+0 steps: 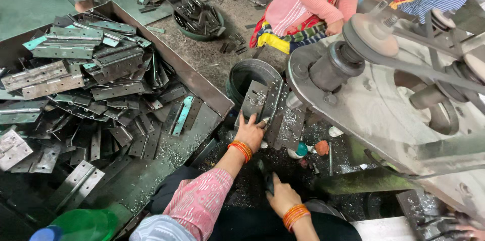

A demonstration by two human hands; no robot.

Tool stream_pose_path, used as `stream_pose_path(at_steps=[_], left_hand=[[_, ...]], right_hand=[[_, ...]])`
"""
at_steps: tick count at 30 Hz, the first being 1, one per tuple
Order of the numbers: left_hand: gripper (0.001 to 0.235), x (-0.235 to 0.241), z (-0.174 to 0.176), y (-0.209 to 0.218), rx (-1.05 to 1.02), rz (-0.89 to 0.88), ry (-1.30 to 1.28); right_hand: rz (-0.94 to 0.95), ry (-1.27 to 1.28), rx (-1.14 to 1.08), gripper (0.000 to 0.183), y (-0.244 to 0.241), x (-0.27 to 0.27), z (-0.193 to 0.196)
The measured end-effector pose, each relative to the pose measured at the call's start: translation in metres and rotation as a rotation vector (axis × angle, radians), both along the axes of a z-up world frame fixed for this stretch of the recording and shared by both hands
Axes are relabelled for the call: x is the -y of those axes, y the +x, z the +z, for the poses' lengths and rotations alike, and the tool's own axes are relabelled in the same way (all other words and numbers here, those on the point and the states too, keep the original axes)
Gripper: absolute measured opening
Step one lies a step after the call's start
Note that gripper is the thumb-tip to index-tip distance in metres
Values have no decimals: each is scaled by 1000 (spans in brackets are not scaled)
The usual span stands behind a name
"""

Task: The person picks up metal hinge pieces from a bin and places them one by one into an industrial punch press or drilling machine to process them.

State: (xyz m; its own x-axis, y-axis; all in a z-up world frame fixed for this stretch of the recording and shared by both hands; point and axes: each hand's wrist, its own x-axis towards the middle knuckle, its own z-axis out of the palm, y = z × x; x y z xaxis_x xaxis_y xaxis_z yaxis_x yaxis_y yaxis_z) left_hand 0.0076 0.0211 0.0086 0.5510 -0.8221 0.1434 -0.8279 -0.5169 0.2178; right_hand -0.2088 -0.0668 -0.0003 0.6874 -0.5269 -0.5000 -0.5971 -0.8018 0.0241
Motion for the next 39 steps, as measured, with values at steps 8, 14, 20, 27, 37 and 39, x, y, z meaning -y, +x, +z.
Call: stream_pose_path(at_steps=[8,14,20,27,37,39], left_hand=[[35,-12,5,-21,130,-7,-66],[31,-11,0,-32,116,63,-93],[30,12,5,-19,108,164,-94],[30,15,4,-10,101,145,-80],[35,32,-16,-6,103,163,-194],[34,42,-12,5,54,150,-208]], right_hand=[[-148,75,441,88,-67,-17,-161],[-129,65,161,88,-46,-12,-78],[-18,25,136,80,-14,3,-17],[-165,57,388,87,-66,-17,-147],[3,46,190,76,-18,-5,-1],[1,8,134,78,-10,-6,7]])
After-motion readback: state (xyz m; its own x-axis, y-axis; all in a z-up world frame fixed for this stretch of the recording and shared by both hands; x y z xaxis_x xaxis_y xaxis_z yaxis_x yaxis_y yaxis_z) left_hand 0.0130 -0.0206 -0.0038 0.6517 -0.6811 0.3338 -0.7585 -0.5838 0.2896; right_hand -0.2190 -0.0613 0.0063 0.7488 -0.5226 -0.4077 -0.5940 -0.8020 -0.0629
